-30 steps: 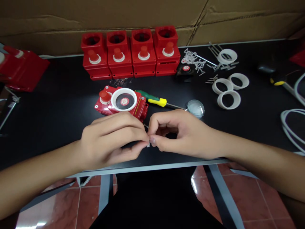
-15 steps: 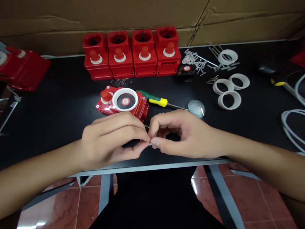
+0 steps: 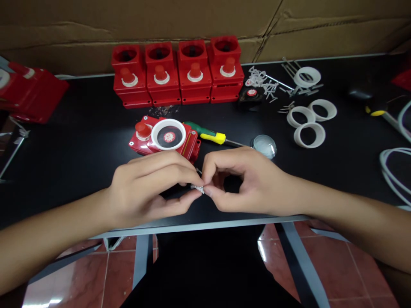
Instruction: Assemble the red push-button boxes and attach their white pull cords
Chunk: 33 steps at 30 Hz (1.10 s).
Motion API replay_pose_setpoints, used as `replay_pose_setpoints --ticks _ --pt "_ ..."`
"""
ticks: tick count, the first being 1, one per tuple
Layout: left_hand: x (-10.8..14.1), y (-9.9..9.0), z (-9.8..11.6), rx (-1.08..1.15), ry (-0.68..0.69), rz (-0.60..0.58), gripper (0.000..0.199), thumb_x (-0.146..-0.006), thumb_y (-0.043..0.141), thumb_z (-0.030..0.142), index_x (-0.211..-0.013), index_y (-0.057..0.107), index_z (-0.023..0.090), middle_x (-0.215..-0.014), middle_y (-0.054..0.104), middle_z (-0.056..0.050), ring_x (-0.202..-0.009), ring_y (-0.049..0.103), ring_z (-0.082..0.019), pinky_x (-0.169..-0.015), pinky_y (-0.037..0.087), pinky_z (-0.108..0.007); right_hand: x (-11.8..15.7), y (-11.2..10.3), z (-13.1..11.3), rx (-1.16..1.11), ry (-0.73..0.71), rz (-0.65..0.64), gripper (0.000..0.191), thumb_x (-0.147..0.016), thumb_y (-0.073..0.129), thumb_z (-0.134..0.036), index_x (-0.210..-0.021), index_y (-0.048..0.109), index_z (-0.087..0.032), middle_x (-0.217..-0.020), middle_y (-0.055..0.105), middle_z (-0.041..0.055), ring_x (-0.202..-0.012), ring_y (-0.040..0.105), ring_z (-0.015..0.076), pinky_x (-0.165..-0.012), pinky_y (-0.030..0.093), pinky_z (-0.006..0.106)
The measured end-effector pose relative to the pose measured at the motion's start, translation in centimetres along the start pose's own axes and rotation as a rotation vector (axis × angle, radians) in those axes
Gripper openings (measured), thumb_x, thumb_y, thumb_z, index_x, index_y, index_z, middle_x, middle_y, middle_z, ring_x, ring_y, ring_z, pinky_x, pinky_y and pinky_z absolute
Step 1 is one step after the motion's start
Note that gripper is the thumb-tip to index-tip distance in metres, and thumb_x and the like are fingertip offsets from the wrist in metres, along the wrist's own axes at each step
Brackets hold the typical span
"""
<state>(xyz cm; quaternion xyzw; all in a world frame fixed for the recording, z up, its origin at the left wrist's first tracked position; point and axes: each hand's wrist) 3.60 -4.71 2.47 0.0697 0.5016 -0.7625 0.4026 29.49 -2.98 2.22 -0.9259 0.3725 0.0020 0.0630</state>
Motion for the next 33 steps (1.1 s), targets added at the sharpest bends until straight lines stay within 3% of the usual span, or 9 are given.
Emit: replay_pose_setpoints --ticks 8,20,26,33 --pt "-0.2 0.1 0.1 0.076 -0.021 -0.007 0.014 -0.103 0.086 0.007 -0.107 0.077 0.017 -0.097 0.084 -0.006 -0.084 0.083 -0.017 -0.079 0.069 -0.026 0.6 -0.1 0.6 0.202 -0.158 0.037 0.014 -0.095 0.077 -0.007 -0.089 0.071 -0.019 -0.081 0.07 -0.0054 -0.069 0.065 0.0072 -0.064 0.053 0.019" --pt "0.1 0.4 0.1 0.07 -0.027 -0.026 0.019 -0.102 0.082 0.006 -0.099 0.07 0.021 -0.097 0.083 -0.007 -0.082 0.082 -0.019 -0.075 0.067 -0.03 0.4 0.2 0.8 0.276 -0.275 0.014 0.019 -0.092 0.075 0.001 -0.086 0.068 -0.015 -0.082 0.064 -0.0051 -0.072 0.06 0.0051 -0.069 0.05 0.016" --pt "0.1 0.4 0.0 0.051 -0.007 -0.032 0.024 -0.102 0.079 0.004 -0.096 0.064 0.022 -0.096 0.081 -0.007 -0.081 0.08 -0.02 -0.073 0.066 -0.03 0.4 0.2 1.1 0.274 -0.265 0.007 0.019 -0.094 0.075 -0.001 -0.087 0.066 -0.017 -0.082 0.064 -0.0054 -0.072 0.06 0.0059 -0.069 0.051 0.017" --pt "0.1 0.4 -0.3 0.028 0.079 -0.04 0.018 -0.105 0.079 0.005 -0.112 0.074 0.02 -0.1 0.083 -0.008 -0.083 0.08 -0.02 -0.078 0.069 -0.031 0.4 0.2 0.4 0.141 -0.095 -0.028 0.018 -0.093 0.076 -0.007 -0.087 0.066 -0.02 -0.076 0.064 -0.007 -0.069 0.061 0.0078 -0.065 0.051 0.019"
Point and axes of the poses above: each hand's wrist, its own x-axis away from the middle knuckle, its own y-axis out of the palm, z = x × y
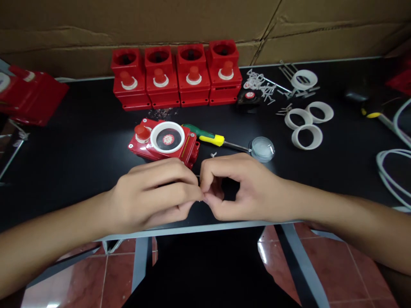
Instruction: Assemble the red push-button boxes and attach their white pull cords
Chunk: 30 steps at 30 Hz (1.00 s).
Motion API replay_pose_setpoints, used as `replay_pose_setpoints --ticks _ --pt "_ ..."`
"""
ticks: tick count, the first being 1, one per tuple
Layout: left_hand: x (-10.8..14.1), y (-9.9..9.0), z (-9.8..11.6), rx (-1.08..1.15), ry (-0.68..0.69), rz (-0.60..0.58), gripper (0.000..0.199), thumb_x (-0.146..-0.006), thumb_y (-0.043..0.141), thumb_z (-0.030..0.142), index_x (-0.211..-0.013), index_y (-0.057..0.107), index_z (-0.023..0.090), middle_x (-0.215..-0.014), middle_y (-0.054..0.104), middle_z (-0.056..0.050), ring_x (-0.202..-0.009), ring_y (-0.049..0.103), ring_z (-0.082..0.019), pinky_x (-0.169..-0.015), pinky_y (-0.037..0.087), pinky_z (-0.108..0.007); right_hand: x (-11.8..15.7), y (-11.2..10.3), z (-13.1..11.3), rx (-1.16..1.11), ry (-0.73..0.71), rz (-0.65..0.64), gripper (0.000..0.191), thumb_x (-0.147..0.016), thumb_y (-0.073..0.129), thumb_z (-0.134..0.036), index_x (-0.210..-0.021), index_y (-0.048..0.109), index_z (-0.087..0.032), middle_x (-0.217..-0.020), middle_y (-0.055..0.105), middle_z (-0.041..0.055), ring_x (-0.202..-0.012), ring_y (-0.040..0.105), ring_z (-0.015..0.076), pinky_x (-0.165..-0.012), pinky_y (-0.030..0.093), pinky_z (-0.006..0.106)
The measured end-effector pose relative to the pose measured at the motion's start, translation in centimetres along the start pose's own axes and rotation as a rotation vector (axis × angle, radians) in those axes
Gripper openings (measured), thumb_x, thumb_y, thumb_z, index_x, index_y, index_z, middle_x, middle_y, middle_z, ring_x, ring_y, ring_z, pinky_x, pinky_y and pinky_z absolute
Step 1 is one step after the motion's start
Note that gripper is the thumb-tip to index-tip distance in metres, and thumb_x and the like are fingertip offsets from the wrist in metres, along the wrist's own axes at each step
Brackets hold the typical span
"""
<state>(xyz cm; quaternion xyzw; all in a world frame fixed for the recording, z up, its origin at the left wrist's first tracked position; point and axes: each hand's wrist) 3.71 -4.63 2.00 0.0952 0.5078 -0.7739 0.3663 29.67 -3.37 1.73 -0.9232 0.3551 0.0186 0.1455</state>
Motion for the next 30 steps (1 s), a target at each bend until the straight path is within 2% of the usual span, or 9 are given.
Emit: replay_pose_setpoints --ticks 6,15,20,25,28,30 --pt "-0.1 -0.3 0.0 0.025 0.029 -0.028 0.011 -0.108 0.082 0.01 -0.114 0.075 0.016 -0.1 0.082 -0.009 -0.088 0.08 -0.02 -0.082 0.071 -0.031 -0.3 0.1 -0.2 -0.193 0.161 -0.053 0.013 -0.09 0.075 -0.013 -0.086 0.065 -0.021 -0.073 0.062 -0.0071 -0.065 0.058 0.0091 -0.062 0.05 0.021" --pt "0.1 -0.5 -0.2 -0.041 0.065 -0.019 0.009 -0.108 0.081 0.011 -0.114 0.076 0.015 -0.098 0.083 -0.011 -0.088 0.082 -0.023 -0.081 0.07 -0.034 -0.3 0.2 -0.4 -0.221 0.241 -0.04 0.009 -0.088 0.073 -0.019 -0.085 0.065 -0.022 -0.072 0.063 -0.0068 -0.065 0.058 0.0103 -0.063 0.049 0.023" --pt "-0.1 -0.3 -0.2 -0.081 0.048 0.02 0.017 -0.103 0.084 0.007 -0.111 0.075 0.019 -0.094 0.082 -0.006 -0.081 0.079 -0.02 -0.077 0.069 -0.032 -0.4 0.3 0.0 -0.203 0.211 -0.045 0.01 -0.089 0.073 -0.017 -0.087 0.065 -0.022 -0.072 0.063 -0.0073 -0.065 0.057 0.0102 -0.063 0.049 0.024" --pt "0.1 -0.2 -0.1 -0.126 0.039 0.024 0.016 -0.104 0.083 0.009 -0.112 0.075 0.021 -0.094 0.082 -0.005 -0.077 0.078 -0.02 -0.074 0.067 -0.031 -0.3 -0.1 0.3 -0.171 0.183 -0.058 0.011 -0.092 0.076 -0.017 -0.089 0.067 -0.021 -0.074 0.064 -0.0073 -0.066 0.058 0.0101 -0.064 0.049 0.023" --pt "0.2 -0.3 0.2 -0.084 0.001 0.021 0.018 -0.105 0.083 0.008 -0.113 0.075 0.022 -0.094 0.083 -0.005 -0.078 0.079 -0.019 -0.073 0.067 -0.029 -0.3 -1.6 0.3 -0.042 0.077 -0.115 0.015 -0.105 0.077 -0.027 -0.092 0.072 -0.019 -0.076 0.068 -0.0049 -0.066 0.058 0.0102 -0.062 0.047 0.023" --pt "0.1 -0.4 0.4 -0.038 -0.023 0.02 0.017 -0.105 0.083 0.008 -0.113 0.075 0.022 -0.094 0.083 -0.005 -0.079 0.08 -0.018 -0.074 0.068 -0.028 -0.5 -2.9 0.5 0.164 -0.053 -0.034 0.025 -0.113 0.072 -0.032 -0.091 0.074 -0.019 -0.078 0.068 -0.0029 -0.067 0.059 0.0113 -0.063 0.046 0.025"
Point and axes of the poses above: each hand's wrist, its own x-axis away from the middle knuckle, its own y-axis out of the palm, z = x × y
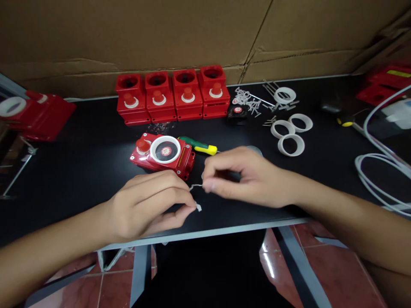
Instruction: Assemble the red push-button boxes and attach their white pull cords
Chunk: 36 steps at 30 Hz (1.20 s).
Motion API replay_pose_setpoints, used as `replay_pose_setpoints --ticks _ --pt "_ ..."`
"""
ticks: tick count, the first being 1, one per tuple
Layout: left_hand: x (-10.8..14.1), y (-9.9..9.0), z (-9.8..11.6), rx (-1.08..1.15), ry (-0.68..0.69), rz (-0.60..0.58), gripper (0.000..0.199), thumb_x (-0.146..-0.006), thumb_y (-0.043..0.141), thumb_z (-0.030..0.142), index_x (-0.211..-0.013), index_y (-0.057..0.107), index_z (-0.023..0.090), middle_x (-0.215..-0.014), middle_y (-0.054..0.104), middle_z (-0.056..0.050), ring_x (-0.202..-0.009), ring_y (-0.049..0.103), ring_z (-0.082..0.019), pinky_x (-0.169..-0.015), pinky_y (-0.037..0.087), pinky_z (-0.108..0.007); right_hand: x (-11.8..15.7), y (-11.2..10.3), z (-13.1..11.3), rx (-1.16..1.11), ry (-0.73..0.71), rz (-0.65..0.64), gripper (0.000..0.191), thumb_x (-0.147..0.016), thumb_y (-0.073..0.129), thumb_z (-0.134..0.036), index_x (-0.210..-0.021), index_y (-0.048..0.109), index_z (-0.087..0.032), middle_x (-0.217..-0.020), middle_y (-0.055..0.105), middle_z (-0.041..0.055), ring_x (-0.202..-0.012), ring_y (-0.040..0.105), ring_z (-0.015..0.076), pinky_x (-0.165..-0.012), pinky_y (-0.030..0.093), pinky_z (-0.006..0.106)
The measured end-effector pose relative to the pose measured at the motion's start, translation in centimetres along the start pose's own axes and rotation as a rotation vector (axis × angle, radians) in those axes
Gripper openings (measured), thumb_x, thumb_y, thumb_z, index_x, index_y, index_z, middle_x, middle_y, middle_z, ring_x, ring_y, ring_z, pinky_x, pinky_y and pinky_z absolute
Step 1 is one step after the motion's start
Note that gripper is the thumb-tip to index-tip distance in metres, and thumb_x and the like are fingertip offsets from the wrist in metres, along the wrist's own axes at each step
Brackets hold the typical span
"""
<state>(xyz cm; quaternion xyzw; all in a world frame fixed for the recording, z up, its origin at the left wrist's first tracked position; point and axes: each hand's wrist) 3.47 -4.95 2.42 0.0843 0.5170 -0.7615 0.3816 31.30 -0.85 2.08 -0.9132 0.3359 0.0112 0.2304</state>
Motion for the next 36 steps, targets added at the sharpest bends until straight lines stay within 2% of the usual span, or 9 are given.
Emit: replay_pose_setpoints --ticks 3,6,8,11,16,19,23,29,36 --pt "-0.3 -0.1 0.1 0.06 -0.054 0.006 0.015 -0.105 0.081 0.008 -0.108 0.076 0.022 -0.093 0.082 -0.004 -0.079 0.081 -0.017 -0.074 0.068 -0.025 -0.3 -1.3 1.3 0.455 -0.127 0.28 0.016 -0.112 0.072 -0.028 -0.099 0.075 -0.019 -0.095 0.075 0.0039 -0.079 0.067 0.017 -0.071 0.05 0.03" --pt "-0.7 -0.2 0.0 0.098 -0.09 0.043 0.017 -0.102 0.08 0.003 -0.105 0.076 0.02 -0.093 0.082 -0.003 -0.078 0.08 -0.014 -0.074 0.066 -0.022 -0.7 -1.2 2.9 0.793 -0.016 0.282 0.022 -0.109 0.078 -0.029 -0.127 0.078 -0.016 -0.125 0.079 0.0162 -0.107 0.076 0.0302 -0.089 0.059 0.04" --pt "-0.7 -0.1 0.0 0.116 -0.088 0.066 0.019 -0.101 0.079 0.001 -0.104 0.076 0.02 -0.094 0.083 -0.003 -0.081 0.081 -0.014 -0.076 0.067 -0.022 -1.0 -0.7 3.6 0.865 0.046 0.225 0.026 -0.109 0.078 -0.028 -0.132 0.079 -0.016 -0.127 0.08 0.0183 -0.114 0.076 0.0343 -0.097 0.061 0.044" --pt "-0.7 0.1 -0.1 0.149 -0.122 0.09 0.02 -0.1 0.079 0.001 -0.102 0.076 0.021 -0.093 0.083 -0.002 -0.081 0.081 -0.014 -0.075 0.067 -0.023 -1.1 -0.2 3.9 0.87 0.062 0.21 0.021 -0.112 0.072 -0.024 -0.129 0.081 -0.015 -0.121 0.081 0.0171 -0.108 0.078 0.0329 -0.092 0.062 0.042" --pt "-0.6 0.3 -0.3 0.234 -0.197 0.154 0.019 -0.097 0.08 0.002 -0.095 0.076 0.021 -0.088 0.082 -0.003 -0.076 0.079 -0.015 -0.069 0.066 -0.024 -0.9 -1.5 3.0 0.845 0.034 0.337 0.021 -0.113 0.069 -0.028 -0.126 0.081 -0.017 -0.11 0.08 0.0137 -0.096 0.076 0.0288 -0.086 0.062 0.042" --pt "-0.6 0.4 -0.3 0.291 -0.227 0.188 0.019 -0.097 0.081 0.004 -0.094 0.074 0.021 -0.088 0.082 -0.004 -0.075 0.079 -0.017 -0.066 0.066 -0.026 -0.7 -2.6 1.9 0.671 0.009 0.581 0.016 -0.108 0.077 -0.029 -0.124 0.079 -0.024 -0.096 0.076 0.0053 -0.076 0.066 0.0219 -0.078 0.059 0.04" --pt "-0.8 0.4 -0.3 0.386 -0.263 0.27 0.02 -0.097 0.085 0.005 -0.093 0.072 0.02 -0.088 0.082 -0.003 -0.076 0.078 -0.015 -0.066 0.068 -0.023 -0.5 -2.9 0.3 0.052 0.061 0.751 0.019 -0.104 0.085 -0.036 -0.117 0.073 -0.029 -0.097 0.074 0.0012 -0.066 0.061 0.0166 -0.055 0.05 0.032" --pt "-1.0 0.2 -0.7 0.446 -0.224 0.328 0.026 -0.099 0.088 0.007 -0.091 0.067 0.02 -0.087 0.079 -0.002 -0.08 0.077 -0.014 -0.065 0.064 -0.02 -0.1 -1.5 -1.3 -0.524 0.002 0.563 0.041 -0.093 0.1 -0.044 -0.097 0.062 -0.028 -0.095 0.066 -0.0046 -0.052 0.055 0.0088 -0.041 0.046 0.025" --pt "-0.8 -0.1 -0.9 0.418 -0.217 0.313 0.027 -0.106 0.087 0.016 -0.094 0.064 0.023 -0.092 0.077 -0.002 -0.086 0.079 -0.017 -0.073 0.068 -0.029 0.5 -0.2 -2.8 -0.557 -0.011 0.448 0.04 -0.098 0.097 -0.05 -0.095 0.064 -0.026 -0.092 0.057 -0.0043 -0.053 0.057 0.0082 -0.043 0.05 0.025"
Point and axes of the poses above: each hand's wrist, its own x-axis away from the middle knuckle, its own y-axis out of the palm, z = x × y
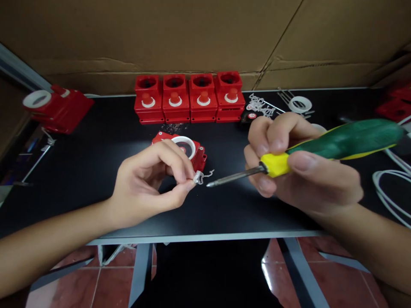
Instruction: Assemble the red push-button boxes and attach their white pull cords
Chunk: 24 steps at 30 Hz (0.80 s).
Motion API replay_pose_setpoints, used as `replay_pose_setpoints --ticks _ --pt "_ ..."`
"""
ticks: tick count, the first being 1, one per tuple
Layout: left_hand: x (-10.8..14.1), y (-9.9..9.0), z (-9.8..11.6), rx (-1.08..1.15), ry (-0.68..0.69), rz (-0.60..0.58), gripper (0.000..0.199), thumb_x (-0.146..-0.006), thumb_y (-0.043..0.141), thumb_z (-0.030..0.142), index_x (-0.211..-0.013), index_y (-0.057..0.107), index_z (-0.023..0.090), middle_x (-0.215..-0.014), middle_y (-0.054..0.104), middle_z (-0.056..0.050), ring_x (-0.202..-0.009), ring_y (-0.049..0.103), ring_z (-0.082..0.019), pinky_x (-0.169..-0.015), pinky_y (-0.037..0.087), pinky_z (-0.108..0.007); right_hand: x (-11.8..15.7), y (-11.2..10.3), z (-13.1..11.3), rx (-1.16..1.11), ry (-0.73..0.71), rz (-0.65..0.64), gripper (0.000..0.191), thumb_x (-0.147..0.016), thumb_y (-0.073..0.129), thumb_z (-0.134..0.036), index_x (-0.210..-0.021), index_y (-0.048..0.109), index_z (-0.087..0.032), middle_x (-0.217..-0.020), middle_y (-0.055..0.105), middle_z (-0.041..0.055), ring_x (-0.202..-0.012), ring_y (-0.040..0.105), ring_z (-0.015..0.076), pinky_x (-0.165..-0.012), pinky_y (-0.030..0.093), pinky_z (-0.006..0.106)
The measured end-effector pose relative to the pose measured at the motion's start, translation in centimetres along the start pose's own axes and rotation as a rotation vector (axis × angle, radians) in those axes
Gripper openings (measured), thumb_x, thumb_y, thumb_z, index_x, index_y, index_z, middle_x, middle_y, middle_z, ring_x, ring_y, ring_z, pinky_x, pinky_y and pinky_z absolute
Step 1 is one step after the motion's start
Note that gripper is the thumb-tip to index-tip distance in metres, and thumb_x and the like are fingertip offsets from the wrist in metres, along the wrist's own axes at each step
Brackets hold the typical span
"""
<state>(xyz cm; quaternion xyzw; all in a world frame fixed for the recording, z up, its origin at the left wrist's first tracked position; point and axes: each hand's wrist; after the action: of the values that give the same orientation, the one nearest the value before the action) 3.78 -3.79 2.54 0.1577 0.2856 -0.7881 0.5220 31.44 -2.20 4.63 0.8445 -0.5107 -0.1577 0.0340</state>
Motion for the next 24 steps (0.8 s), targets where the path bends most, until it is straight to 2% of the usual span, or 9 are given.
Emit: replay_pose_setpoints --ticks 4,7,9,14,16,20,24 --pt "0.0 -0.2 0.0 0.036 -0.016 -0.012 0.027 -0.102 0.087 0.008 -0.096 0.065 0.022 -0.094 0.077 0.0 -0.087 0.079 -0.015 -0.074 0.069 -0.028 0.1 0.3 -0.9 -0.004 0.072 0.018 0.043 -0.091 0.103 -0.048 -0.089 0.065 -0.028 -0.089 0.056 -0.0055 -0.054 0.061 0.0086 -0.046 0.052 0.027" --pt "-0.1 -0.4 0.2 0.062 -0.019 -0.031 0.028 -0.1 0.084 -0.001 -0.096 0.067 0.021 -0.095 0.077 0.001 -0.087 0.078 -0.012 -0.078 0.069 -0.025 0.1 0.4 -1.1 0.013 0.058 0.003 0.043 -0.088 0.106 -0.047 -0.087 0.067 -0.028 -0.091 0.057 -0.0046 -0.056 0.066 0.0099 -0.05 0.056 0.03" --pt "-0.1 -0.4 0.4 0.061 -0.039 -0.03 0.028 -0.101 0.084 0.0 -0.097 0.067 0.021 -0.095 0.077 0.001 -0.087 0.077 -0.011 -0.079 0.069 -0.025 0.2 0.5 -1.0 0.04 0.053 0.01 0.041 -0.088 0.105 -0.048 -0.087 0.069 -0.028 -0.093 0.058 -0.0033 -0.057 0.068 0.0107 -0.051 0.056 0.033" --pt "-0.1 -0.4 0.7 0.057 -0.087 0.001 0.028 -0.106 0.088 0.015 -0.093 0.065 0.023 -0.091 0.077 0.002 -0.084 0.077 -0.012 -0.077 0.07 -0.027 0.6 0.6 -0.8 0.095 0.041 0.027 0.042 -0.089 0.104 -0.051 -0.087 0.068 -0.031 -0.096 0.061 -0.0021 -0.057 0.066 0.0124 -0.05 0.055 0.036" --pt "-0.1 -0.4 0.7 0.06 -0.088 -0.001 0.026 -0.107 0.086 0.013 -0.093 0.065 0.022 -0.093 0.077 0.002 -0.085 0.077 -0.011 -0.078 0.069 -0.026 0.6 0.6 -0.9 0.12 0.045 0.044 0.043 -0.088 0.105 -0.052 -0.086 0.067 -0.031 -0.096 0.063 -0.002 -0.058 0.065 0.0129 -0.05 0.054 0.036" --pt "-0.1 -0.5 0.2 0.102 -0.05 -0.031 0.026 -0.102 0.08 -0.002 -0.098 0.066 0.02 -0.097 0.076 0.001 -0.089 0.077 -0.01 -0.082 0.068 -0.023 0.5 0.7 -1.0 0.131 0.051 0.032 0.042 -0.088 0.104 -0.05 -0.087 0.068 -0.03 -0.095 0.064 -0.0032 -0.058 0.067 0.0118 -0.05 0.052 0.034" --pt "-0.3 -0.7 -0.5 0.085 0.023 -0.066 0.028 -0.101 0.086 0.002 -0.098 0.064 0.019 -0.095 0.074 0.001 -0.087 0.077 -0.01 -0.081 0.068 -0.023 0.3 0.8 -0.9 0.093 -0.013 0.004 0.036 -0.093 0.1 -0.045 -0.093 0.067 -0.031 -0.092 0.064 -0.0039 -0.055 0.068 0.0135 -0.047 0.051 0.034"
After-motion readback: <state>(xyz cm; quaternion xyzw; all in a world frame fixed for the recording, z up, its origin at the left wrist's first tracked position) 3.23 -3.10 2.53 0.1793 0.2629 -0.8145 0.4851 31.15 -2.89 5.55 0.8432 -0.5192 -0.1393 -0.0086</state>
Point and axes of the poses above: each hand's wrist, its own x-axis away from the middle knuckle, its own y-axis out of the palm, z = x × y
